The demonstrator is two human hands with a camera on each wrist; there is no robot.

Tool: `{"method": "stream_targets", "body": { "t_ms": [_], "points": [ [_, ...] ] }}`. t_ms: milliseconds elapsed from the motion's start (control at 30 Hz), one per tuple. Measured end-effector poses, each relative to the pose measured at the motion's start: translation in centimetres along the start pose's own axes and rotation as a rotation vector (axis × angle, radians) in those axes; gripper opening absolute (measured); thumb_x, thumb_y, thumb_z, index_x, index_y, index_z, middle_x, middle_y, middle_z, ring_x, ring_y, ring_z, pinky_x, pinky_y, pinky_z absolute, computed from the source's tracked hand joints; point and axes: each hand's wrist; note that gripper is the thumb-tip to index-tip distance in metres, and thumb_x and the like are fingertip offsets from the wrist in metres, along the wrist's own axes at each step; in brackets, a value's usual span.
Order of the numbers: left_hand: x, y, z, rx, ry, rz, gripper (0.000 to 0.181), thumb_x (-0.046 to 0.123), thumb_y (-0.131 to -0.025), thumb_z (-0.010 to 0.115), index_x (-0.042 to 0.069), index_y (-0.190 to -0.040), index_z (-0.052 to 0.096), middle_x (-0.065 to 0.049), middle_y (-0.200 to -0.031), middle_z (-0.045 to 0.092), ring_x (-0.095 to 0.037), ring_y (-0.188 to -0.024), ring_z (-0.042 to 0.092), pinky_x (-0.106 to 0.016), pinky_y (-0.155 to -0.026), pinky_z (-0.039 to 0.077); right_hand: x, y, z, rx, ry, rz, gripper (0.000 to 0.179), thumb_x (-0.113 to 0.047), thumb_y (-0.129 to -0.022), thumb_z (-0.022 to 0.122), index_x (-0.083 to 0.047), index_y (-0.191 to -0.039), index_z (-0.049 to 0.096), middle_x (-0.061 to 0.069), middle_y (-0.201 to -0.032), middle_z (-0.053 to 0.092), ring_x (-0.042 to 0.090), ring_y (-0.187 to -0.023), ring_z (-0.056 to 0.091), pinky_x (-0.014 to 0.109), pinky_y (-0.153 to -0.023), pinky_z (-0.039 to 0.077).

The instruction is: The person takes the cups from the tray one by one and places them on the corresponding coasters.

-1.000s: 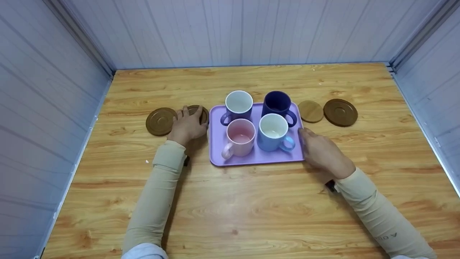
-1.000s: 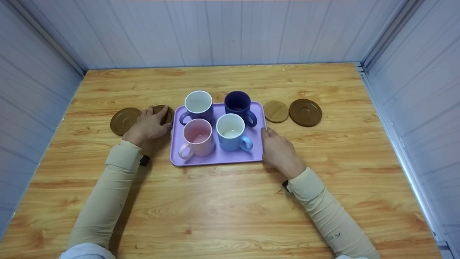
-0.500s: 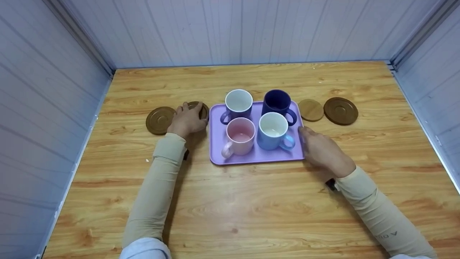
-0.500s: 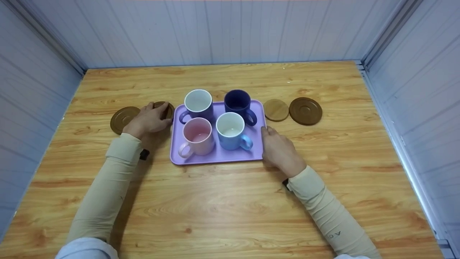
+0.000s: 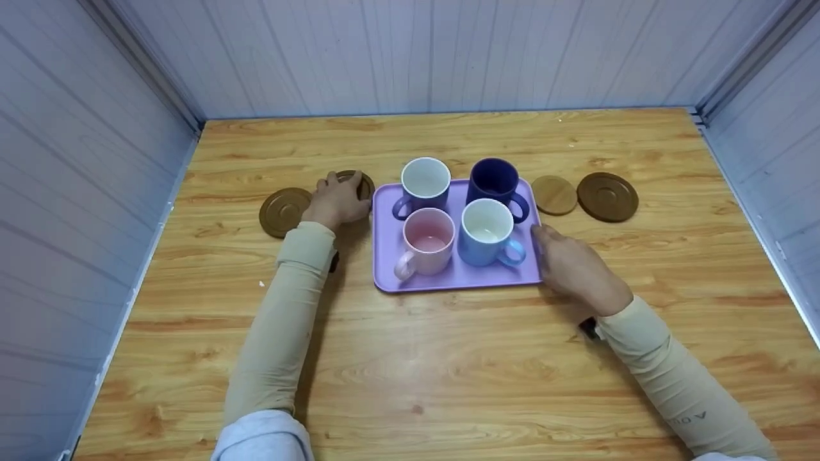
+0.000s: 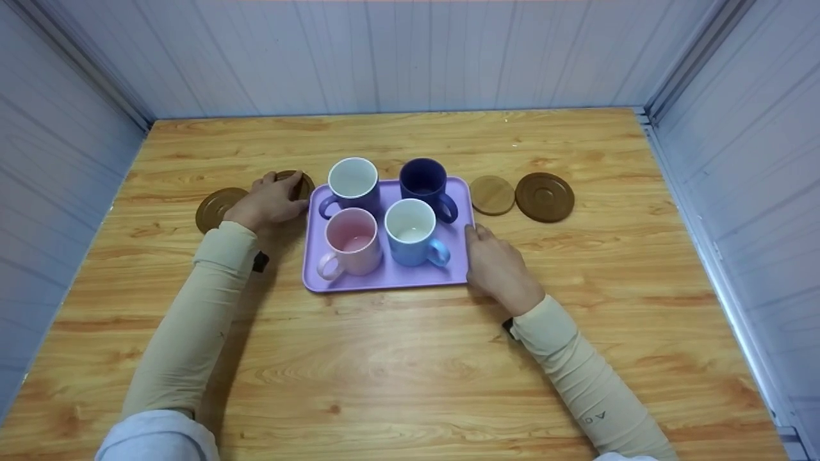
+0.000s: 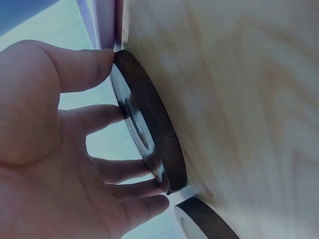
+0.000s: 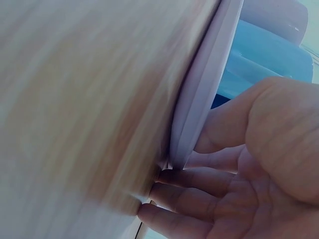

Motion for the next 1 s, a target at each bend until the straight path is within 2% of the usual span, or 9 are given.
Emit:
{"method": "stream_targets", "body": {
  "t_ms": [233, 467, 633, 833, 1000],
  "points": [
    [0.2, -1.0, -0.2, -0.008, -0.014, 0.0, 0.077, 0.046, -0.102, 0.049, 0.023, -0.168, 0.017, -0.033, -0.167, 0.005, -0.055, -0.15, 0.014, -0.07, -0.116, 0.027, 0.0, 0.1, 0.2, 0.008, 0.007, -0.014, 0.048, -0.006, -0.1, 0.05, 0.013, -0.144, 0.046, 0.031, -0.134, 0.059, 0.052, -0.097, 0.068, 0.063, -0.081, 0.055],
    [0.2, -1.8, -0.6, -0.022, 0.009, 0.002, 0.078, 0.047, -0.102, 0.049, 0.024, -0.168, 0.014, -0.032, -0.168, -0.002, -0.054, -0.153, 0.005, -0.073, -0.114, 0.027, 0.0, 0.0, 0.0, 0.015, 0.005, -0.022, 0.049, -0.004, -0.099, 0.05, 0.014, -0.144, 0.047, 0.033, -0.135, 0.058, 0.053, -0.095, 0.068, 0.063, -0.081, 0.056],
    [0.2, -2.7, -0.9, -0.015, 0.011, 0.012, 0.078, 0.047, -0.103, 0.05, 0.024, -0.168, 0.015, -0.032, -0.168, -0.003, -0.053, -0.154, 0.004, -0.069, -0.116, 0.028, 0.0, 0.0, 0.0, 0.005, 0.009, -0.02, 0.051, -0.005, -0.099, 0.05, 0.015, -0.145, 0.045, 0.034, -0.138, 0.057, 0.053, -0.095, 0.068, 0.063, -0.081, 0.056],
    [0.4, -3.8, -0.9, 0.02, 0.026, 0.023, 0.077, 0.043, -0.102, 0.049, 0.021, -0.168, 0.016, -0.034, -0.167, -0.002, -0.053, -0.154, 0.001, -0.067, -0.12, 0.023, 0.0, -0.1, 0.0, 0.019, 0.013, -0.035, 0.049, -0.003, -0.098, 0.05, 0.015, -0.143, 0.048, 0.033, -0.133, 0.059, 0.052, -0.093, 0.068, 0.063, -0.08, 0.056],
    [0.6, -4.3, -0.7, 0.074, 0.08, 0.036, 0.076, 0.04, -0.101, 0.052, 0.019, -0.167, 0.021, -0.035, -0.167, 0.0, -0.053, -0.155, 0.001, -0.065, -0.122, 0.02, 0.1, -0.1, 0.0, 0.025, 0.016, -0.034, 0.049, -0.003, -0.097, 0.052, 0.014, -0.142, 0.049, 0.033, -0.131, 0.06, 0.052, -0.09, 0.069, 0.063, -0.078, 0.056]
  ]
}}
Point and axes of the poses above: each hand's wrist, its own y-axis away from the middle knuckle, its own z-axis out of the palm, x = y × z
